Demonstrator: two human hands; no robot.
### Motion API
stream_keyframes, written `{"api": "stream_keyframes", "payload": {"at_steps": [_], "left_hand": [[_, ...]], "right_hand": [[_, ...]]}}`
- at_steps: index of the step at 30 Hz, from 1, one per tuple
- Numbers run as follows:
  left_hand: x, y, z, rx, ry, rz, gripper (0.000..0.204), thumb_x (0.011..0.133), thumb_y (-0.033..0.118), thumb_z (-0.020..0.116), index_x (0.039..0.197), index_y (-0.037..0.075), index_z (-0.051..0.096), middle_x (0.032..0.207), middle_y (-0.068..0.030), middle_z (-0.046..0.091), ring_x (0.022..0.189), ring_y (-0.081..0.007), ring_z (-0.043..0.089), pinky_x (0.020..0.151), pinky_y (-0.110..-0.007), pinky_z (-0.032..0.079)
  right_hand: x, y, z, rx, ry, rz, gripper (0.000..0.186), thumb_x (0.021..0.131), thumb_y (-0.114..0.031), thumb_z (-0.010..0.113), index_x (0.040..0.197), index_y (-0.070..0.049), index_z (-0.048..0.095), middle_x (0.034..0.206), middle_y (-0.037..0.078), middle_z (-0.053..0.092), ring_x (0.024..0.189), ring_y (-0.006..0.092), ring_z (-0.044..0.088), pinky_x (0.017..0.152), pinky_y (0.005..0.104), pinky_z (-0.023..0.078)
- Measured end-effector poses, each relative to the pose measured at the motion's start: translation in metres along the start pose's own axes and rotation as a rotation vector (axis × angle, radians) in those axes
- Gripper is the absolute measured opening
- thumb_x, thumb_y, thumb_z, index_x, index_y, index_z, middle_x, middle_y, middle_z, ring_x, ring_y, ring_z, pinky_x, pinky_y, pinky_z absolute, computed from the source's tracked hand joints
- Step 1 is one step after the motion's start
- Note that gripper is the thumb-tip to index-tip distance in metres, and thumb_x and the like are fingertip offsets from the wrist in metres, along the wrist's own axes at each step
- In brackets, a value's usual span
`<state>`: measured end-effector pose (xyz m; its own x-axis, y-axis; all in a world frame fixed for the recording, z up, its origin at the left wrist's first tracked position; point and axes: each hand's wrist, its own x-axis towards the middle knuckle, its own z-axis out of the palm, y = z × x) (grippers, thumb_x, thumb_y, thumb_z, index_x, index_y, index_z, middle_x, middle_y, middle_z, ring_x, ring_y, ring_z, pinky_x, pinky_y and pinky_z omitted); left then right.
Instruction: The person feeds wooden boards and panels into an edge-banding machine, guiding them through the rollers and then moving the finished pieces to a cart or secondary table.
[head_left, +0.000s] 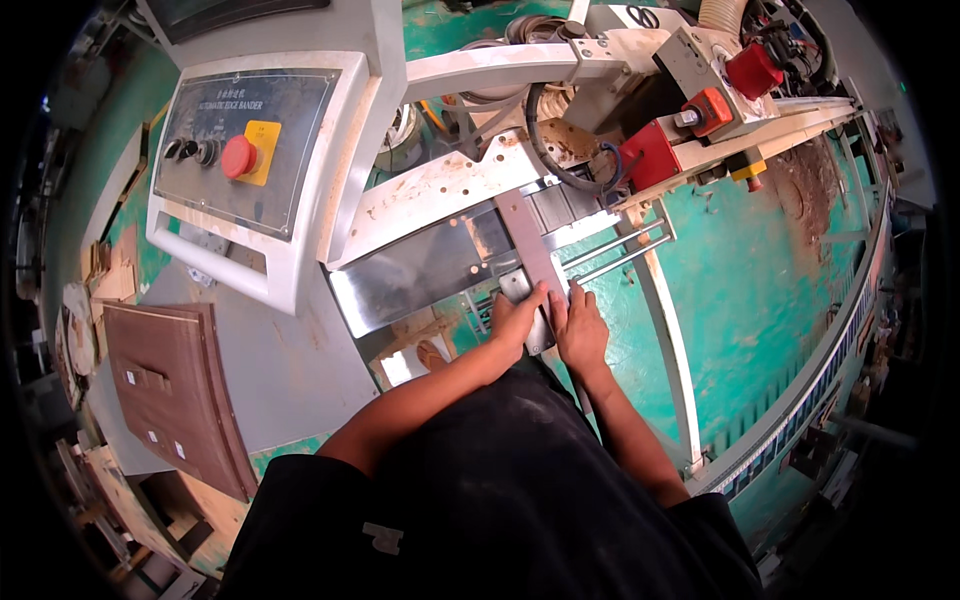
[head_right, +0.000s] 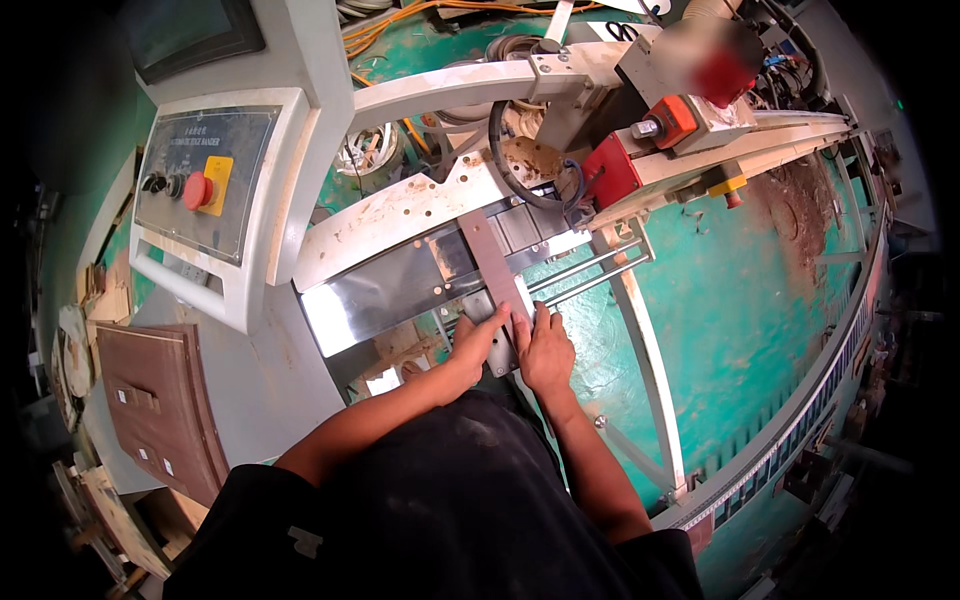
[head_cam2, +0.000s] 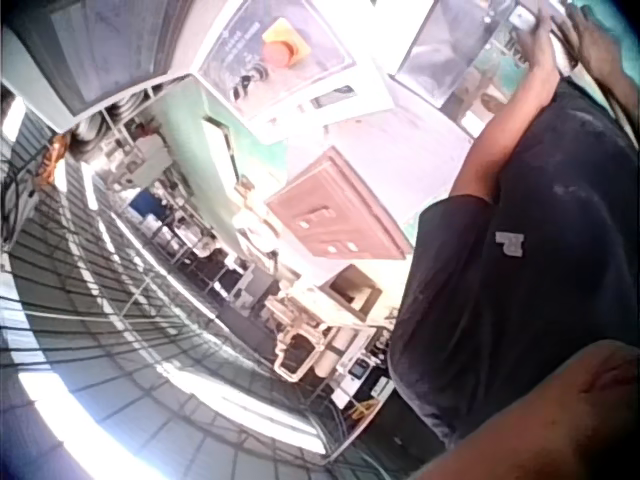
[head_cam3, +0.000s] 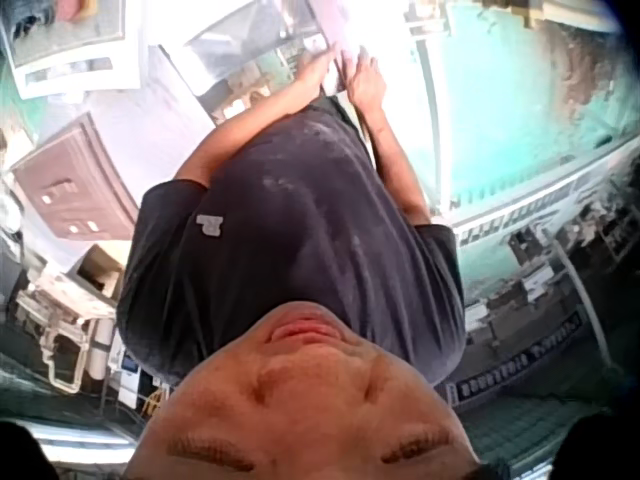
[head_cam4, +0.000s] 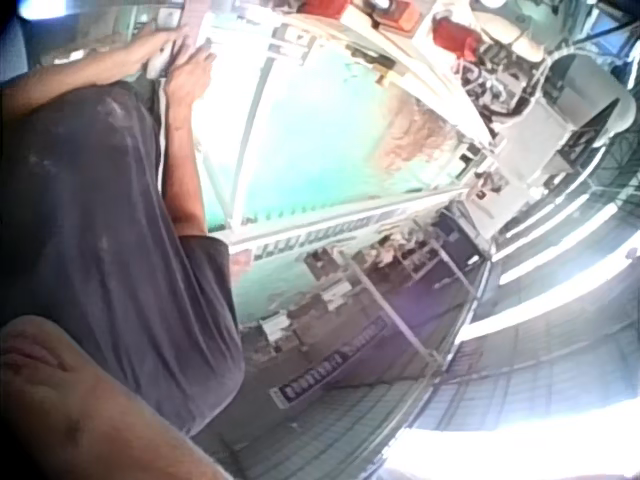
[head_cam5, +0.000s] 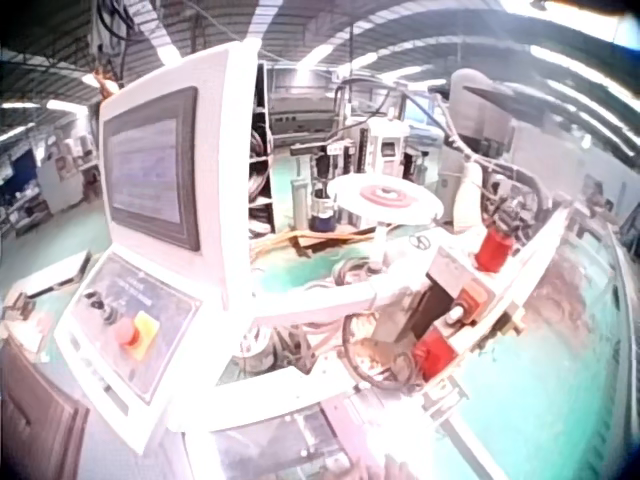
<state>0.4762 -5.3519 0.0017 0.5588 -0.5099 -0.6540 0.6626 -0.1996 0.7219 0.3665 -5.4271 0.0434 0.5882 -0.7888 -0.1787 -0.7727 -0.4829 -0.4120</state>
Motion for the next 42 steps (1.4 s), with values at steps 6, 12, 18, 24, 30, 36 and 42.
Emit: {"api": "stream_keyframes", "payload": {"at_steps": [6,12,18,24,30,36,42], "left_hand": [[0.000,0.005,-0.001,-0.001,-0.033,-0.031,0.036,0.098,0.030,0.080,0.120,0.002,0.074,0.111,-0.0045,0.077,0.099,-0.0139,0.069,0.085,-0.033,0.053],[0.003,0.015,0.019,0.082,-0.069,-0.107,0.044,0.101,0.033,0.077,0.131,0.002,0.067,0.125,-0.0070,0.073,0.113,-0.0171,0.066,0.098,-0.035,0.051],[0.029,-0.002,0.077,0.013,-0.076,-0.102,0.038,0.100,0.027,0.079,0.127,0.002,0.070,0.121,-0.0046,0.074,0.107,-0.0132,0.067,0.093,-0.032,0.052],[0.047,-0.004,0.151,0.006,-0.055,-0.114,0.039,0.099,0.031,0.079,0.126,0.005,0.070,0.120,-0.0028,0.074,0.105,-0.0118,0.065,0.090,-0.031,0.051],[0.073,-0.017,0.209,-0.006,-0.084,-0.145,0.034,0.099,0.030,0.079,0.118,0.003,0.072,0.106,-0.0013,0.074,0.089,-0.0112,0.066,0.077,-0.030,0.052],[0.106,-0.043,0.251,0.054,-0.135,-0.149,0.043,0.098,0.044,0.078,0.121,0.009,0.068,0.109,-0.0031,0.072,0.092,-0.0171,0.071,0.075,-0.040,0.060],[0.101,-0.041,0.198,0.145,-0.033,-0.169,0.047,0.098,0.042,0.074,0.114,-0.002,0.065,0.101,-0.0144,0.075,0.081,-0.0232,0.076,0.057,-0.039,0.060]], "right_hand": [[0.037,0.002,0.016,0.234,-0.114,0.129,0.053,0.110,-0.051,0.048,0.105,0.001,0.059,0.080,0.035,0.068,0.081,0.0556,0.067,0.071,0.0613,0.051],[0.052,0.014,0.003,0.234,-0.214,0.250,0.079,0.109,-0.060,0.045,0.152,0.005,0.050,0.097,0.036,0.072,0.092,0.0531,0.072,0.084,0.0577,0.055],[0.086,0.051,-0.030,0.263,-0.112,0.263,0.059,0.108,-0.055,0.051,0.096,0.002,0.059,0.079,0.035,0.067,0.079,0.0559,0.067,0.072,0.0610,0.051],[0.122,0.106,-0.065,0.197,-0.144,0.256,0.064,0.108,-0.060,0.049,0.096,0.002,0.060,0.083,0.034,0.070,0.082,0.0541,0.069,0.074,0.0598,0.053],[0.148,0.156,-0.085,0.192,-0.069,0.197,0.067,0.108,-0.062,0.047,0.098,0.003,0.059,0.081,0.033,0.070,0.082,0.0516,0.070,0.074,0.0580,0.053],[0.171,0.190,-0.113,0.037,0.073,0.132,0.063,0.108,-0.062,0.045,0.102,-0.003,0.063,0.085,0.029,0.072,0.081,0.0490,0.071,0.073,0.0564,0.054],[0.150,0.158,-0.123,0.009,0.600,-0.191,0.052,0.097,-0.025,0.073,0.142,-0.003,0.057,0.126,0.022,0.061,0.115,0.0399,0.061,0.099,0.0518,0.046]]}}
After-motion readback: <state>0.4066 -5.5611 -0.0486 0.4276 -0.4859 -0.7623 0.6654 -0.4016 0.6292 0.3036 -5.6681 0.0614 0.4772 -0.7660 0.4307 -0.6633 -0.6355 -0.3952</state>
